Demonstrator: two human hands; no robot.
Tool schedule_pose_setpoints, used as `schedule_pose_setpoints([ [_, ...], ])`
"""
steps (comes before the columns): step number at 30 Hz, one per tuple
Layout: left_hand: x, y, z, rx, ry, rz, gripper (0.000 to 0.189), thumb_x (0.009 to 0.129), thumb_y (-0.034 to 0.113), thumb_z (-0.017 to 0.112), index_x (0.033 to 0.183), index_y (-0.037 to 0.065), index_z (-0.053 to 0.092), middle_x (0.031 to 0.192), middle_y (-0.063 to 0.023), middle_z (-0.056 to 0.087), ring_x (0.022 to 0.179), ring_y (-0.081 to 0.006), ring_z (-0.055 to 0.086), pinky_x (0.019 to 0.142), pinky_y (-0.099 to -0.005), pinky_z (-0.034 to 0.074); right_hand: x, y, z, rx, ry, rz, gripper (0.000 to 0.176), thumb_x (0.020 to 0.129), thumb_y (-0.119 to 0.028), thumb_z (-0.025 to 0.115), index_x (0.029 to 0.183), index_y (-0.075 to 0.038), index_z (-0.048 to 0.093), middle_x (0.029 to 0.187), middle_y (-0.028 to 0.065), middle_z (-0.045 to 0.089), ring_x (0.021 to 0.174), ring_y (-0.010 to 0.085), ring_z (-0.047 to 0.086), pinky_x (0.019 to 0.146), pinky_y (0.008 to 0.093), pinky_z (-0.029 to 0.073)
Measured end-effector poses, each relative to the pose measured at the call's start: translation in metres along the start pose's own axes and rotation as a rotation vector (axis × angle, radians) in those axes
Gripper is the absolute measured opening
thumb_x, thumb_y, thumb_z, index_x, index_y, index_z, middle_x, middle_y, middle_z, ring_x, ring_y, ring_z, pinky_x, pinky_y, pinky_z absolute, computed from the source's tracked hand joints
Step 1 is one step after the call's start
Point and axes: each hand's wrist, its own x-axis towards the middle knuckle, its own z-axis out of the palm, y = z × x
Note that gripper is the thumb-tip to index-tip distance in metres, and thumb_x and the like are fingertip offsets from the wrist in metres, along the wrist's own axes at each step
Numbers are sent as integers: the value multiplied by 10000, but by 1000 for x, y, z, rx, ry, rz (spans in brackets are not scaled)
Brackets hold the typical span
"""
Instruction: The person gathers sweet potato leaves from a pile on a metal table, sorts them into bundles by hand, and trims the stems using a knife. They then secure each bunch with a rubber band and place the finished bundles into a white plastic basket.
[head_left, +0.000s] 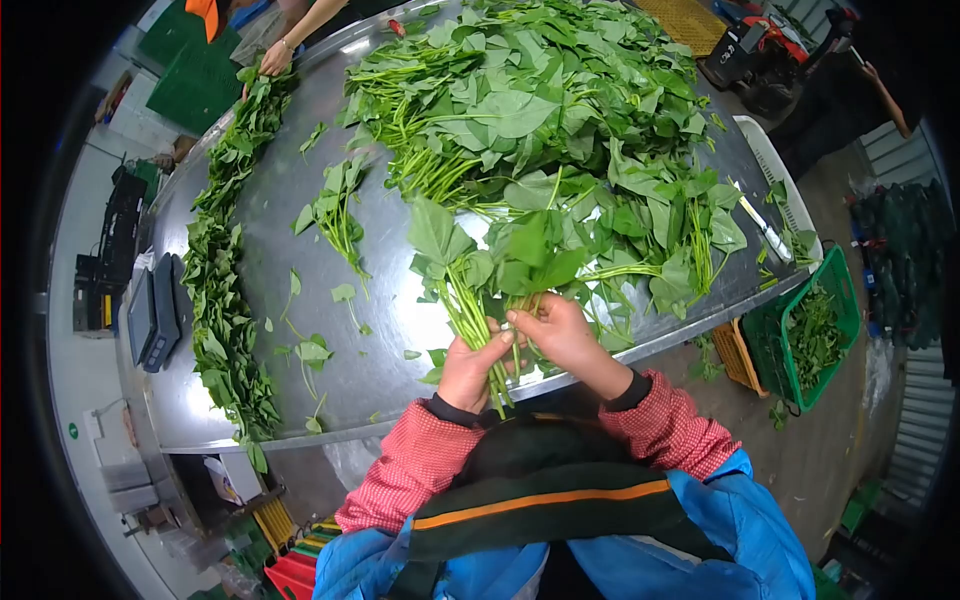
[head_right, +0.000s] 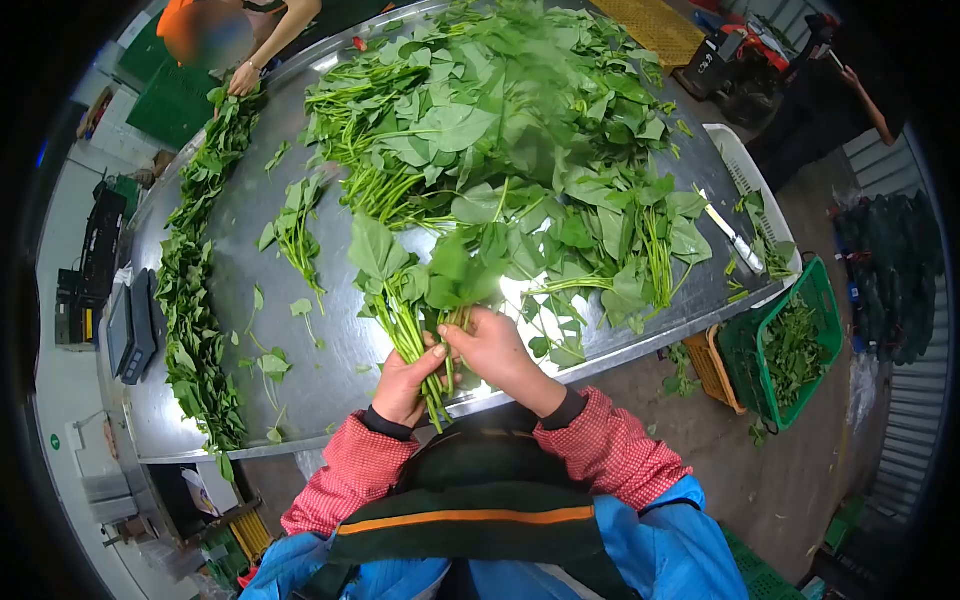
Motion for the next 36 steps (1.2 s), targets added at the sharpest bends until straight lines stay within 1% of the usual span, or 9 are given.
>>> schedule_pose_setpoints([
  [7,5,-1,7,-144,38,-1,161,874,56,618,972,88,494,833,-47,589,754,-160,619,606,-285,539,-19,-23,-1,-508,170,-288,143,786,-141,640,823,-3,627,727,106,631,633,299,624,546,348,487],
  [11,19,-4,-2,-44,153,39,119,896,41,584,957,70,485,880,-106,632,800,-192,638,615,-310,538,-24,-21,-5,-838,-56,-1117,95,662,-132,627,728,-77,586,819,70,531,674,229,581,534,325,479],
  [14,20,2,-9,-217,78,15,109,905,65,576,969,83,490,990,-127,635,946,-244,641,698,-344,566,-50,-15,13,-694,-248,-955,116,740,-113,621,819,-50,564,828,60,560,683,228,595,538,327,479],
  [17,19,10,-13,-234,126,27,105,910,78,572,975,86,490,1001,-121,635,972,-249,635,741,-348,569,-57,5,-2,59,-223,-327,77,827,-96,599,873,-46,563,862,46,584,722,188,593,590,287,485],
  [20,18,16,-29,-259,63,101,115,912,79,566,996,98,489,1008,-118,632,982,-244,630,735,-349,566,-44,0,-15,229,71,-426,169,923,-143,551,1060,-45,550,897,20,575,789,121,553,714,238,464],
  [22,15,21,-30,-229,39,145,129,909,76,570,1003,92,484,996,-113,628,958,-237,632,722,-342,564,-33,-9,-16,148,259,-390,209,948,-214,532,1044,-32,568,869,32,585,753,126,550,685,245,457],
  [27,5,25,-6,-24,34,177,168,907,75,574,1033,81,462,956,-91,619,830,-204,635,672,-303,548,-15,-29,-1,-298,-23,12,307,906,-306,595,866,-2,611,670,105,576,559,209,552,532,313,439],
  [31,7,17,0,9,3,218,86,910,70,567,965,52,502,928,-62,610,735,-160,596,618,-265,513,-12,-30,12,-488,106,-222,276,816,-281,659,827,-10,610,649,141,575,567,320,589,500,398,435],
  [36,27,14,-60,431,425,343,184,887,101,616,1047,54,538,924,-22,577,770,-129,574,655,-268,490,-1,-6,1,-833,20,-342,275,791,-303,664,820,-35,612,676,139,598,613,328,613,537,415,475],
])
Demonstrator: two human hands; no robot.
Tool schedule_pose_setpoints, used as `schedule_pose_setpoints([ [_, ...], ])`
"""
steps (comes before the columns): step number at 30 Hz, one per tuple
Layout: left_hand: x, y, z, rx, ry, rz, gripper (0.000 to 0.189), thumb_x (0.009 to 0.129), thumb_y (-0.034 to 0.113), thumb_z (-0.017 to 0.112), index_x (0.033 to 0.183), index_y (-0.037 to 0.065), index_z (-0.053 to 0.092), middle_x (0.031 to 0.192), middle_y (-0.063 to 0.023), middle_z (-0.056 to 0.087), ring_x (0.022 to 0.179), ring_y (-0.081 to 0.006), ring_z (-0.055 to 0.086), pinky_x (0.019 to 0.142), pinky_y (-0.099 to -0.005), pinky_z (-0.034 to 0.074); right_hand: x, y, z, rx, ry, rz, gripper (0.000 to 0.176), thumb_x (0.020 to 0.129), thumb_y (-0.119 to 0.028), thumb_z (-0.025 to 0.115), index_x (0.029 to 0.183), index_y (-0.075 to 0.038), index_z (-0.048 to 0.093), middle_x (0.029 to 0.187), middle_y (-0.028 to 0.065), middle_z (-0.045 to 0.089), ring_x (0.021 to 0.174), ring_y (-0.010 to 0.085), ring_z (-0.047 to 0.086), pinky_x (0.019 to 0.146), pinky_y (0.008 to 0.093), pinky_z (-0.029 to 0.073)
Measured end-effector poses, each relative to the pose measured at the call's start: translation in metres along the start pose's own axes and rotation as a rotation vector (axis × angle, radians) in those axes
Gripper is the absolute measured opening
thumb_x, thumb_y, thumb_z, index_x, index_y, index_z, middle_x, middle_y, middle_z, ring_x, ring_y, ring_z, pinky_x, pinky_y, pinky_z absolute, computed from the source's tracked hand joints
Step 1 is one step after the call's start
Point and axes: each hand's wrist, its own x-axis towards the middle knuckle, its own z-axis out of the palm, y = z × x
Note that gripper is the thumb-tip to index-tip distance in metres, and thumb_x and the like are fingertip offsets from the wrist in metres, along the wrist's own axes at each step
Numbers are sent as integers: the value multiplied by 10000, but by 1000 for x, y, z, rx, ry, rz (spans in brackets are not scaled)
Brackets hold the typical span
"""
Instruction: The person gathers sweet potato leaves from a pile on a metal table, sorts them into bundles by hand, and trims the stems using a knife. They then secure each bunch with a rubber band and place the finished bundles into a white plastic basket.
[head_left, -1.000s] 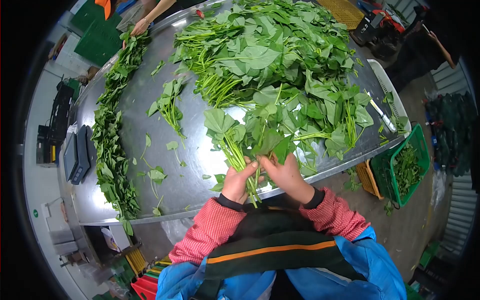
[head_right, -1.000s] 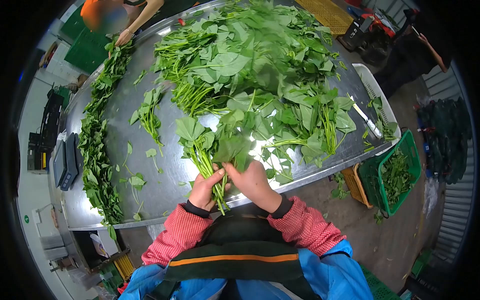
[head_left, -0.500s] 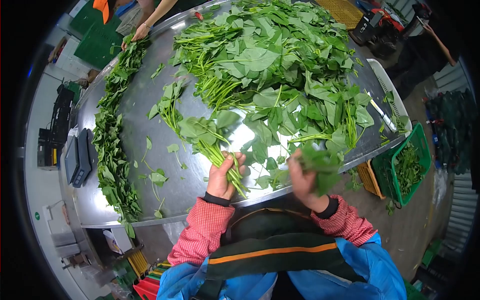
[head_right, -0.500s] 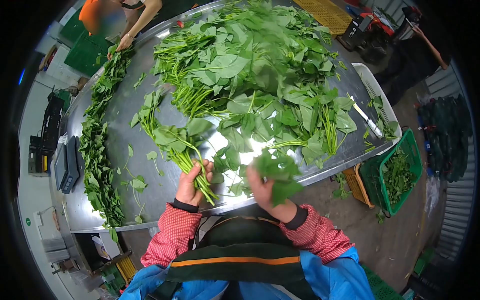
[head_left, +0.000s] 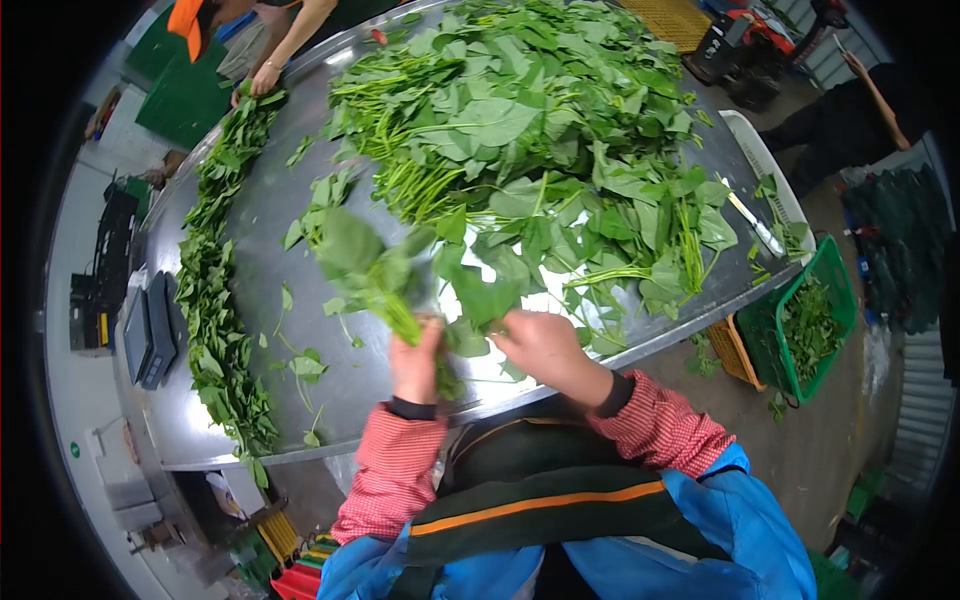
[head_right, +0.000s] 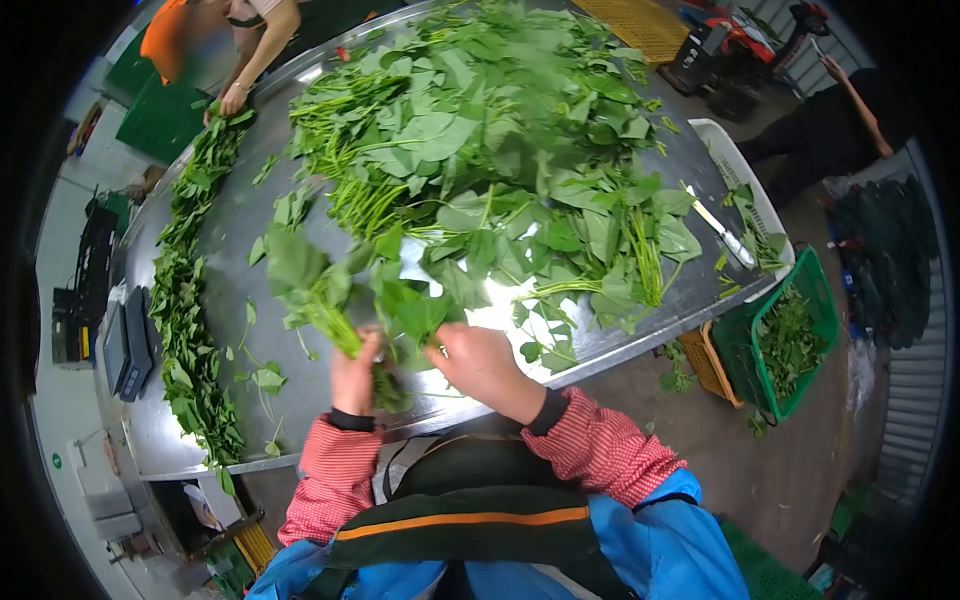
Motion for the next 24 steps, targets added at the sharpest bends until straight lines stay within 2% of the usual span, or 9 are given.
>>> schedule_pose_setpoints([
  [3,18,-2,-43,24,213,106,153,874,101,642,974,79,528,929,-23,596,899,-107,546,772,-314,450,-20,28,6,-233,-354,-85,229,776,-270,652,804,-46,611,717,133,622,637,316,626,554,423,490],
  [5,14,17,-47,-124,283,140,132,886,84,620,940,94,500,913,-29,596,883,-126,565,756,-313,467,-24,41,-14,-253,-90,-37,106,746,-164,618,778,-65,599,694,100,607,622,301,621,542,405,492],
  [7,7,24,-43,-249,163,132,126,907,67,584,949,89,467,893,-67,604,813,-168,600,715,-314,504,-18,70,-33,-413,246,32,78,736,-75,577,814,-64,580,720,103,573,654,289,610,533,378,499],
  [10,-6,27,-7,-210,2,103,127,913,53,567,955,72,449,863,-103,613,747,-186,619,687,-305,528,-14,110,-67,-830,273,167,78,708,-66,579,781,-75,555,791,95,547,684,242,602,533,351,503],
  [14,-20,30,61,113,-375,309,224,865,38,627,1085,25,591,1011,-51,661,886,-120,601,791,-255,479,-14,100,-91,-805,189,-163,96,648,-113,597,733,-91,559,786,73,541,715,203,584,564,315,498],
  [17,-31,32,100,502,-386,489,240,844,21,638,1076,10,577,1030,-52,655,870,-136,613,794,-295,497,-11,54,-92,-694,196,-267,101,647,-129,602,732,-96,559,787,64,544,721,198,581,558,297,483],
  [20,-30,30,116,497,-460,494,303,840,22,642,1126,8,542,997,-86,646,807,-178,631,759,-298,516,-10,38,-80,-585,290,-362,105,668,-147,603,750,-102,556,767,49,529,727,180,562,552,295,441],
  [23,-22,24,105,-300,-523,-284,149,884,25,574,1020,25,515,947,-130,624,771,-214,630,696,-341,554,-28,23,-94,-479,359,-370,147,692,-149,604,824,-95,569,763,58,508,708,188,546,552,313,434],
  [24,-20,23,102,-428,-389,-359,75,904,38,549,960,43,498,950,-123,620,800,-203,621,688,-348,557,-34,36,-95,-487,343,-293,152,698,-149,609,833,-90,573,766,62,508,706,197,547,559,321,442],
])
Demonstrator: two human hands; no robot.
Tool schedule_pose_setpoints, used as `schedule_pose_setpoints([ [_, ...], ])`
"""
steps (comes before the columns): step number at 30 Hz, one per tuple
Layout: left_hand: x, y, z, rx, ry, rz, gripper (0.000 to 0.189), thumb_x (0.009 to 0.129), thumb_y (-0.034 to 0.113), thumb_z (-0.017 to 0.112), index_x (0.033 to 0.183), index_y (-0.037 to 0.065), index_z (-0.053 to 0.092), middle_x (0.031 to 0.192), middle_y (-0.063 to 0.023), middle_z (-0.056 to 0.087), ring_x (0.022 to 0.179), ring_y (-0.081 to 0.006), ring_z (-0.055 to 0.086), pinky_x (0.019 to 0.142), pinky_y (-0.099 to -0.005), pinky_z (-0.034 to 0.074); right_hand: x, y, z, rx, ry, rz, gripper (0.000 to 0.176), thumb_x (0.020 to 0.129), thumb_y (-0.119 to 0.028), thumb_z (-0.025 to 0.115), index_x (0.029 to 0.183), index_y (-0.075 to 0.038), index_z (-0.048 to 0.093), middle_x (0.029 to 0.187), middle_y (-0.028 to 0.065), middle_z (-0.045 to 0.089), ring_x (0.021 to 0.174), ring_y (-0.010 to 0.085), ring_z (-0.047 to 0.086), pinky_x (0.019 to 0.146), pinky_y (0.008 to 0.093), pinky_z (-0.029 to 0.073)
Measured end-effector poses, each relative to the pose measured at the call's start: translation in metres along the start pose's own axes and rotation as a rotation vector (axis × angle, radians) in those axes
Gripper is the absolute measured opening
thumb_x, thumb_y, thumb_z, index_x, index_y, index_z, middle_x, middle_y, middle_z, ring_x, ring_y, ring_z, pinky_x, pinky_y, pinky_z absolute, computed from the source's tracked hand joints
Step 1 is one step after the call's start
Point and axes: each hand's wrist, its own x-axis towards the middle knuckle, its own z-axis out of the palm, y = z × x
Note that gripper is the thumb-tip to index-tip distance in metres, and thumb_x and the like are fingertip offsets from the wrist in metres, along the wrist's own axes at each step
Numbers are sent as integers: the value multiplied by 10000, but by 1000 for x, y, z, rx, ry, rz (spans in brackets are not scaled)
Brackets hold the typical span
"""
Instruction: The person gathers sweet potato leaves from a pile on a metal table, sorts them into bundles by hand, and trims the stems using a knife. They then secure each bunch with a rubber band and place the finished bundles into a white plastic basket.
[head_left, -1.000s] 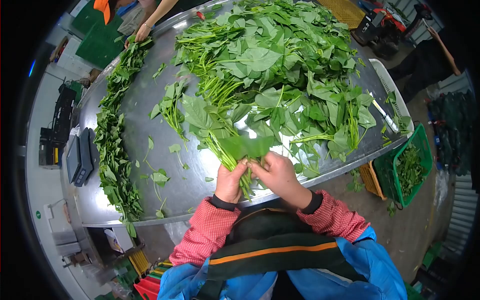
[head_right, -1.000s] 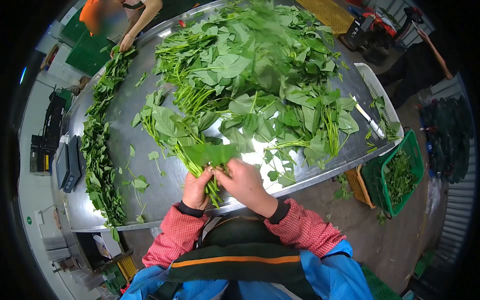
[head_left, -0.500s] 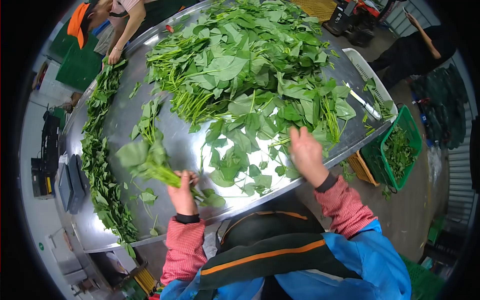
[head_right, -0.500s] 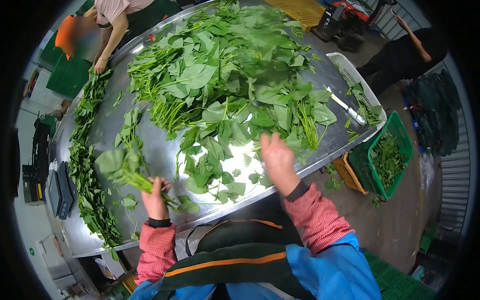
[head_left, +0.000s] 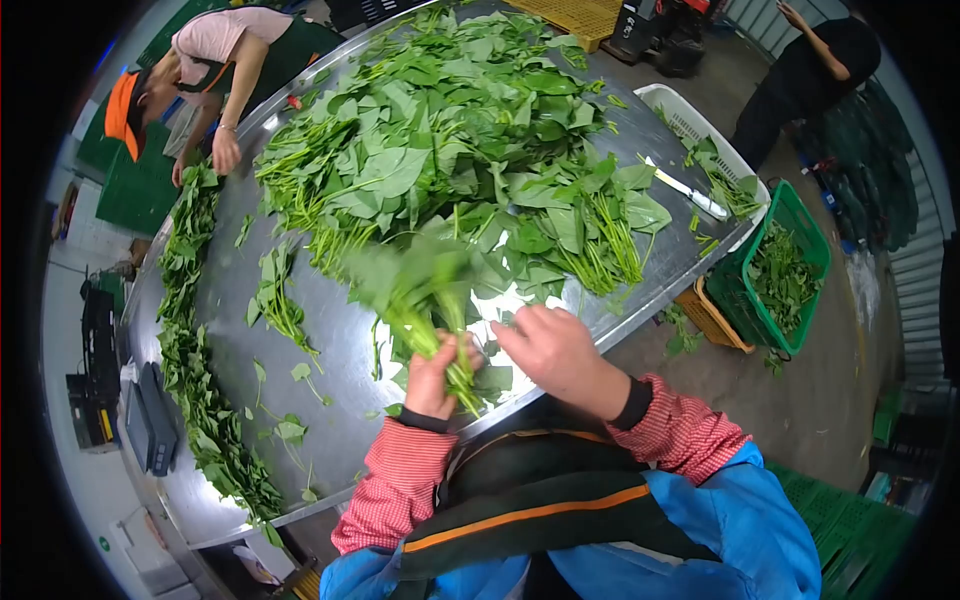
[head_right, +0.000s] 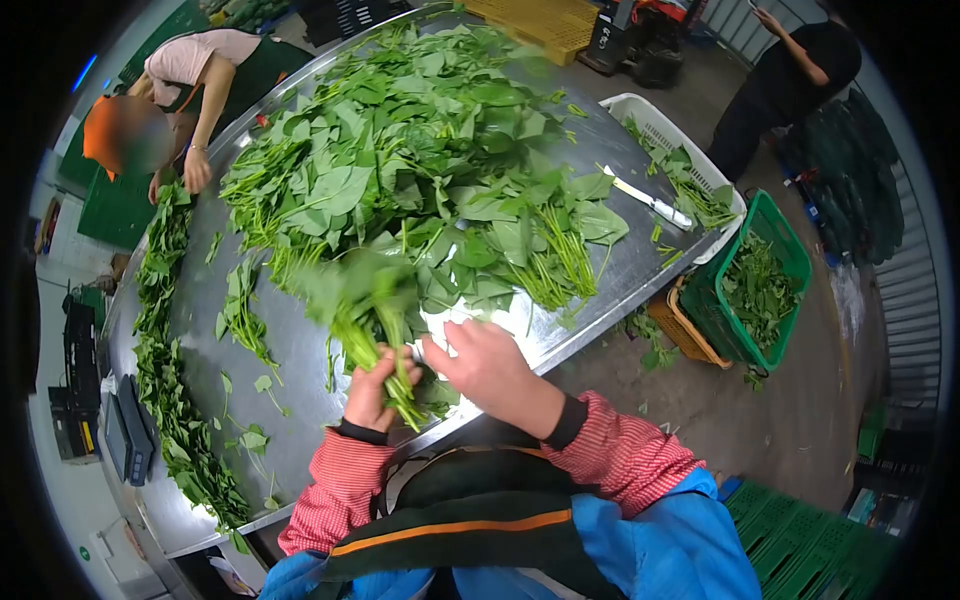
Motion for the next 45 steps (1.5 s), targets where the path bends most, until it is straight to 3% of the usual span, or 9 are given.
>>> schedule_pose_setpoints([
  [4,3,-7,-21,-75,20,-26,103,932,127,557,968,40,514,944,-122,621,752,-162,585,681,-306,540,-43,69,19,78,43,467,154,767,-166,658,825,-58,566,807,100,572,715,304,588,613,402,487],
  [10,10,-20,-7,-136,-47,-219,115,911,102,587,1007,62,538,895,-84,626,731,-146,580,654,-285,529,-41,125,35,66,-73,529,122,799,-153,634,840,-47,591,679,97,558,597,280,576,538,386,461],
  [14,7,-12,-6,-180,-32,-165,147,897,112,608,1024,64,553,856,-52,608,721,-140,576,644,-278,521,-31,141,-21,1493,68,1036,177,878,-200,592,816,-36,576,670,-32,528,555,54,451,487,225,369],
  [17,2,-5,8,-176,-21,-93,137,894,107,614,1005,63,548,843,-49,595,716,-139,569,639,-274,514,-68,148,28,797,-82,894,158,885,-167,596,818,-27,566,678,-64,470,600,9,402,515,188,325],
  [21,-5,-7,32,-94,-40,51,141,889,71,610,1004,55,529,884,-72,601,736,-130,570,649,-256,508,-34,95,-11,1089,51,873,163,810,-155,670,790,-30,568,637,8,499,554,109,462,516,258,377],
  [23,-10,-8,53,-4,-58,88,154,885,48,605,1019,43,530,917,-88,622,739,-120,574,654,-247,510,-27,70,-4,351,163,489,158,750,-130,686,770,-58,547,746,79,520,587,223,535,491,309,426],
  [32,-7,-40,37,28,15,92,170,848,10,630,1015,5,599,957,-86,665,699,-110,591,622,-219,497,-30,1,28,191,40,29,169,712,-132,689,742,-69,535,696,50,456,611,209,549,490,319,441],
  [35,-5,-34,21,4,100,61,204,829,-32,629,1020,16,577,902,-77,655,648,-113,574,557,-220,464,-25,1,23,419,5,29,167,728,-157,691,784,-60,567,724,54,482,639,210,566,508,307,448],
  [45,-15,5,-17,35,415,328,171,841,-7,616,949,60,502,786,-22,534,601,-107,505,505,-229,439,-39,153,32,-165,41,589,313,752,-231,690,973,-51,562,868,143,582,778,338,593,651,438,488],
])
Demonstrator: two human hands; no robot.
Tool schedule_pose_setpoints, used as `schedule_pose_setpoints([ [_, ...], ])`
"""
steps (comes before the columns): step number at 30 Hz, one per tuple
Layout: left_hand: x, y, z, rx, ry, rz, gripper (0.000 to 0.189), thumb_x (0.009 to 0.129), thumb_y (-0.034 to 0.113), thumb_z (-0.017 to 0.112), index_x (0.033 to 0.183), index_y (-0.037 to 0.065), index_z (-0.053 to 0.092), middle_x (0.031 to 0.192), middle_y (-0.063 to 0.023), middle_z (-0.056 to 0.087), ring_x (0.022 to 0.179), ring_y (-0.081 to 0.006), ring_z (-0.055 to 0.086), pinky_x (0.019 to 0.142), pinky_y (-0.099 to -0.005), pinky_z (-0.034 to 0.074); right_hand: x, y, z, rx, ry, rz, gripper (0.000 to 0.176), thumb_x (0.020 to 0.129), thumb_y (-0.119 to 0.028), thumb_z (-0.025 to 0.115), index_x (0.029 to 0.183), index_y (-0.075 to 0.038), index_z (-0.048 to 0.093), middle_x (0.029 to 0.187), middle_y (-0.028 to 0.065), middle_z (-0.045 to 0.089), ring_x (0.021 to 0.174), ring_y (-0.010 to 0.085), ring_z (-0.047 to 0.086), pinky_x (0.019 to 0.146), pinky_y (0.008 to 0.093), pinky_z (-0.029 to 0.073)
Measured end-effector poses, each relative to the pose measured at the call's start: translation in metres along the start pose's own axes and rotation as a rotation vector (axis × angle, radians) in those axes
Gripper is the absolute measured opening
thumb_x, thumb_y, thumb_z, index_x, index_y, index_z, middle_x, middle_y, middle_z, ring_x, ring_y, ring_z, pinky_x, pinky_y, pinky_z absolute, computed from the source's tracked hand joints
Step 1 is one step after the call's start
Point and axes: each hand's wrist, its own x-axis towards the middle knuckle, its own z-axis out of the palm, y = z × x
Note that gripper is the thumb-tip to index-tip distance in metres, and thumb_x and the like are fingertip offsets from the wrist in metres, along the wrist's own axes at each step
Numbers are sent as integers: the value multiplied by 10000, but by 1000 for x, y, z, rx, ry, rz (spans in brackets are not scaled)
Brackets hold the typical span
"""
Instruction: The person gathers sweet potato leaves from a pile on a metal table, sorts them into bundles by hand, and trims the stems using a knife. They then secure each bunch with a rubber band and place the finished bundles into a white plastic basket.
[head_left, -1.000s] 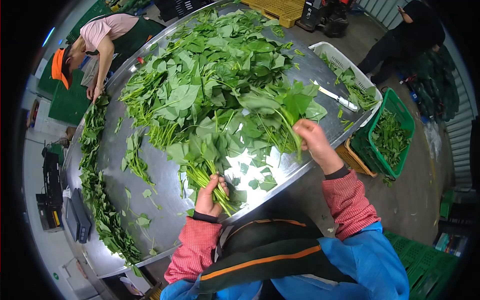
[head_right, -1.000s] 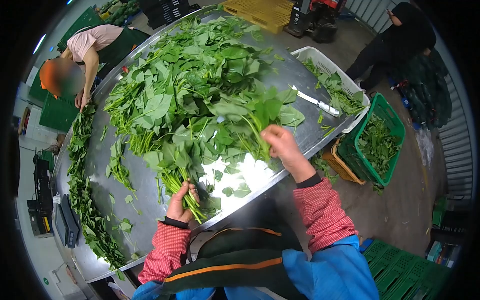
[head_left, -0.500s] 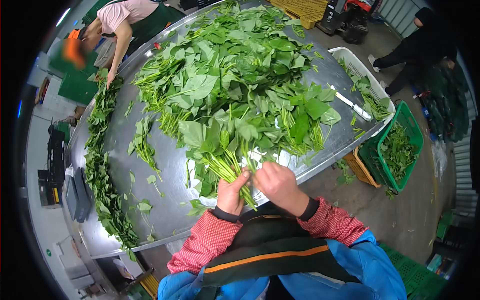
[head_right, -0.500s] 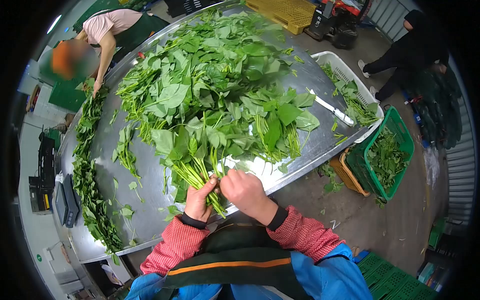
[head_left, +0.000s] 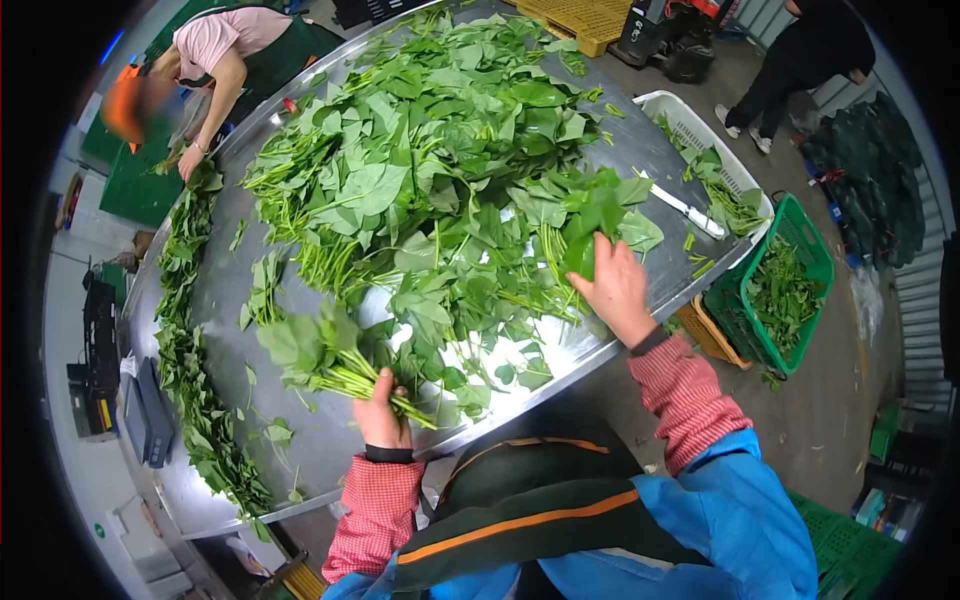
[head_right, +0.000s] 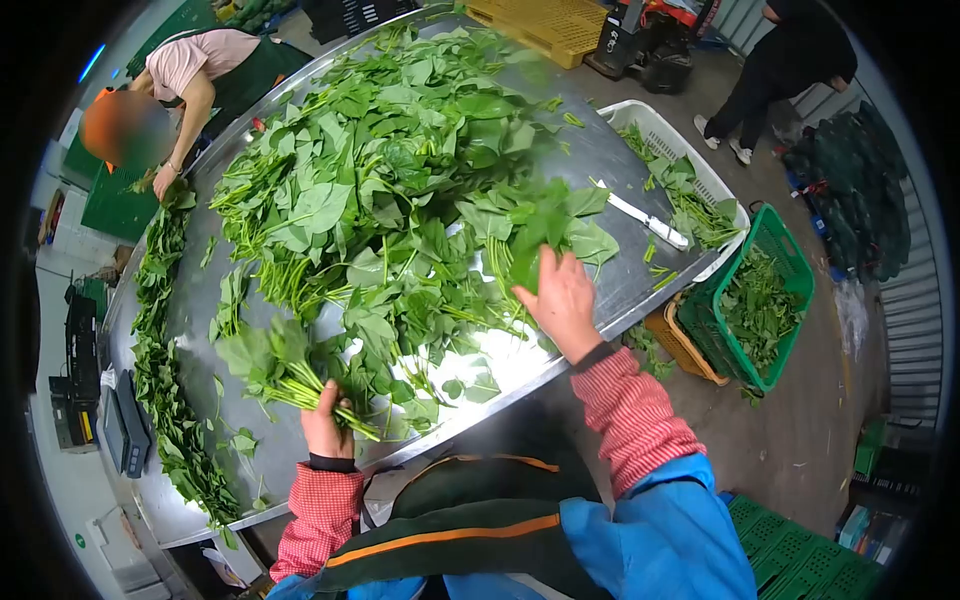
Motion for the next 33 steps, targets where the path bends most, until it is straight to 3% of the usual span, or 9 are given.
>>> schedule_pose_setpoints([
  [6,-12,-8,32,67,-145,-40,189,840,27,626,974,69,499,784,-20,533,616,-112,515,519,-230,445,32,80,8,277,9,298,362,766,-190,642,1064,-22,523,904,207,630,838,402,608,727,469,492],
  [8,-2,-20,21,16,-141,-50,183,839,31,631,964,70,502,765,-22,540,602,-115,516,521,-230,451,33,123,2,226,-30,437,361,772,-195,639,1058,-10,518,907,238,639,840,407,616,729,469,492],
  [9,-1,-22,21,-4,-131,-71,182,839,31,631,962,70,502,762,-23,542,600,-116,517,523,-231,453,33,133,-9,58,-179,475,465,771,-220,666,1137,25,516,1046,256,606,961,398,594,796,439,482],
  [14,-12,-28,43,-29,-115,-115,183,839,4,630,955,66,504,787,-31,558,620,-113,530,519,-232,461,33,72,-54,-269,147,26,386,718,-277,734,955,-37,545,897,140,529,829,287,554,663,388,474],
  [20,-24,-28,81,29,-220,-60,170,842,8,629,951,69,514,796,-21,559,635,-104,527,543,-233,453,6,64,32,-182,-127,-219,265,741,-300,709,747,-67,583,680,87,574,657,199,602,575,342,478],
  [23,-33,-25,92,-9,-242,-52,156,849,14,625,953,69,522,815,-19,557,643,-106,526,547,-234,455,32,63,-6,767,-504,362,169,805,-188,660,797,-27,609,741,52,615,622,145,575,604,290,480],
  [26,-32,-28,90,-39,-195,-76,161,851,12,619,962,70,518,809,-21,554,648,-111,528,549,-233,455,43,78,-38,1565,-541,504,150,941,-167,525,940,-31,588,813,19,606,676,95,565,605,249,473],
  [32,-30,-38,94,-67,-168,-99,159,855,15,615,962,70,512,789,-24,553,637,-119,527,555,-234,459,15,71,-16,1702,-451,838,186,947,-201,518,1012,-32,559,786,9,554,595,98,567,494,217,433],
  [33,-30,-39,95,-56,-176,-104,158,855,16,614,961,70,509,788,-24,553,632,-120,527,556,-234,459,12,72,-15,1469,-478,779,193,939,-191,532,1025,-21,562,804,6,564,582,106,567,499,227,446],
])
